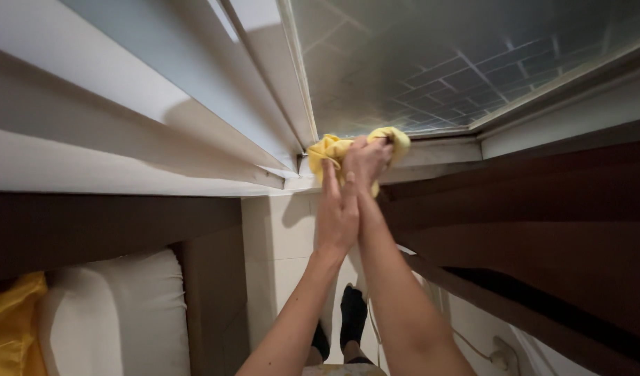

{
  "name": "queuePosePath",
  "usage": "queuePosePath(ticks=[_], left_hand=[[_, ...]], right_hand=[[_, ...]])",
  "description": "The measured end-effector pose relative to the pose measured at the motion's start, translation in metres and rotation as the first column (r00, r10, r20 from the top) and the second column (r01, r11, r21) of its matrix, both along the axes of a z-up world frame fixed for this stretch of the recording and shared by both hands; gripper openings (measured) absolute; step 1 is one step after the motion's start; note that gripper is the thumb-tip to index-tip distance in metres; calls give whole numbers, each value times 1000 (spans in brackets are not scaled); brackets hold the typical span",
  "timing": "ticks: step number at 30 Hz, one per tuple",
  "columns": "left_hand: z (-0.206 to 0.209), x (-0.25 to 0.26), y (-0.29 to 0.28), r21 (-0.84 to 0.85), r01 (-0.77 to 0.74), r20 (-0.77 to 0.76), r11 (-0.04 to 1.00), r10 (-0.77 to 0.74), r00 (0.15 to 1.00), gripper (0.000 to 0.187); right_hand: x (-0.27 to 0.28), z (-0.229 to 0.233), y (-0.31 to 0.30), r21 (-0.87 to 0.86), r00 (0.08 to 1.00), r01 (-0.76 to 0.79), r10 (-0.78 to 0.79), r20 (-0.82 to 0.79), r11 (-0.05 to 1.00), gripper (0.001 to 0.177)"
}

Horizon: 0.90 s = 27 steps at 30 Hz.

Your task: The person sprays glass cleaner on a window and wipes it with a yellow cloth. They move the curtain aside, spray the glass, then wipe the surface and frame until the window appears clean.

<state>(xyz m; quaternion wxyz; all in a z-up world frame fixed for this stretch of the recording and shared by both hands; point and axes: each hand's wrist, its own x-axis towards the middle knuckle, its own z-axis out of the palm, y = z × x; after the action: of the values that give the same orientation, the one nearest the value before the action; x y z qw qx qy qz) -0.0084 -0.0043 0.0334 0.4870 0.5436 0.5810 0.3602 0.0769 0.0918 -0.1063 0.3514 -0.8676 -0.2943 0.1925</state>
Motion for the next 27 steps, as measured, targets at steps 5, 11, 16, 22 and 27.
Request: queuePosePath(ticks=[5, 11, 16, 22, 27], left_hand=[[23, -11, -2, 40, -128, -5, 991, 129, 992, 77], [17, -14, -24, 191, -95, -214, 977, 136, 967, 61], [17, 11, -39, 290, -164, -197, 943, 226, 954, 41], [37, 29, -18, 370, -192, -62, 909, 230, 971, 53], [40, 33, -8, 198, -154, -66, 968, 170, 983, 28]], right_hand=[[-38, 5, 3, -87, 995, -97, 94, -43, 991, 48], [-15, 25, -23, 151, 929, -156, 197, -313, 976, 39], [35, 105, -75, 473, 287, 81, 434, -854, 878, 37], [58, 140, -91, 521, 129, 238, 505, -854, 820, 34], [81, 114, -96, 437, 714, -99, 370, -594, 894, 43]])
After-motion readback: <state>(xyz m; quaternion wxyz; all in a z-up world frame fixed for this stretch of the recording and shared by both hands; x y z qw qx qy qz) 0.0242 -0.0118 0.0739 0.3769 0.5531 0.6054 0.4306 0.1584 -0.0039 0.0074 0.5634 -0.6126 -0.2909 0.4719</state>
